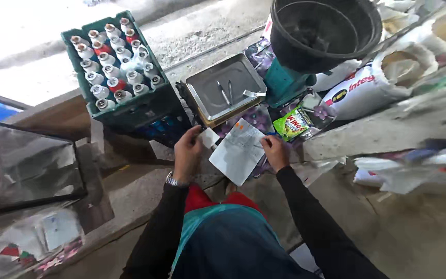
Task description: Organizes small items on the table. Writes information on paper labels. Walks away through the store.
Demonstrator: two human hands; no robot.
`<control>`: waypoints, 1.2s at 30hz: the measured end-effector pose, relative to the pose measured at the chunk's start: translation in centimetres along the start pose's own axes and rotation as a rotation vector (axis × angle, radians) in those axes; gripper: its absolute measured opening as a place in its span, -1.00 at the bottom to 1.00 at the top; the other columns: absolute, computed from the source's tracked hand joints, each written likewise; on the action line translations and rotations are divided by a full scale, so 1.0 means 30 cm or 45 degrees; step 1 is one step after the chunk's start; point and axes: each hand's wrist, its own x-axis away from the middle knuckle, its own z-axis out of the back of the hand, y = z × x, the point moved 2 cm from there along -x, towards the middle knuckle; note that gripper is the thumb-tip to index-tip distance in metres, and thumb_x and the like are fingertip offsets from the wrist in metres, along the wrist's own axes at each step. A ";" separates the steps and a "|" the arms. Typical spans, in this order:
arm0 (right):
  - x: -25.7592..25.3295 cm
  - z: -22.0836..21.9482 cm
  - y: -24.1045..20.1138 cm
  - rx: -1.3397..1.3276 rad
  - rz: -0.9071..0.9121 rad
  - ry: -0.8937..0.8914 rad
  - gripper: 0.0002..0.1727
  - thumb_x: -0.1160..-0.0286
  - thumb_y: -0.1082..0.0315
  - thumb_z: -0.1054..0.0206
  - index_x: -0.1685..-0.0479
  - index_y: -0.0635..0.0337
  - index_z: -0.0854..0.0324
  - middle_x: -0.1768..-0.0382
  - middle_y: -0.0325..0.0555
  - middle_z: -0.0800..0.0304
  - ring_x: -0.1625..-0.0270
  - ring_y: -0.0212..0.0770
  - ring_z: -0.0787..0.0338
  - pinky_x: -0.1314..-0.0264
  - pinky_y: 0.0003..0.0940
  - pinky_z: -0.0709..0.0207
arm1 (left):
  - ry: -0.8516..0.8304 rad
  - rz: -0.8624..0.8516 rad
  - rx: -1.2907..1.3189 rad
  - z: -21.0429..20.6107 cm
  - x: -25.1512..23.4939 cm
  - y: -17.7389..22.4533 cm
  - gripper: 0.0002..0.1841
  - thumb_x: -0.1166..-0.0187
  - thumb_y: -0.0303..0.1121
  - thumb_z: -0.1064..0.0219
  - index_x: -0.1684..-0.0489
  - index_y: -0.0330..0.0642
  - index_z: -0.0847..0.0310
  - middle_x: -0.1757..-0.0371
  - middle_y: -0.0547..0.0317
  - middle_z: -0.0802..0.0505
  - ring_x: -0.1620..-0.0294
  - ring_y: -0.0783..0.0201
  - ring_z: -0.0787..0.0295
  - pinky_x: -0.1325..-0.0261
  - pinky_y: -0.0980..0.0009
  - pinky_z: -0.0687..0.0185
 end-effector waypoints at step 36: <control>-0.741 -0.456 -0.506 -0.734 0.395 -0.434 -0.66 -0.48 0.10 -0.56 0.43 0.18 -0.68 0.59 -0.20 -0.73 0.60 -0.32 -0.68 0.56 -0.40 -0.62 | 0.146 0.010 -0.520 -0.490 -0.348 -0.317 -0.42 -0.52 -0.28 -0.32 -0.62 0.30 -0.56 -0.75 0.24 -0.47 0.13 0.22 -0.90 0.42 0.18 -0.79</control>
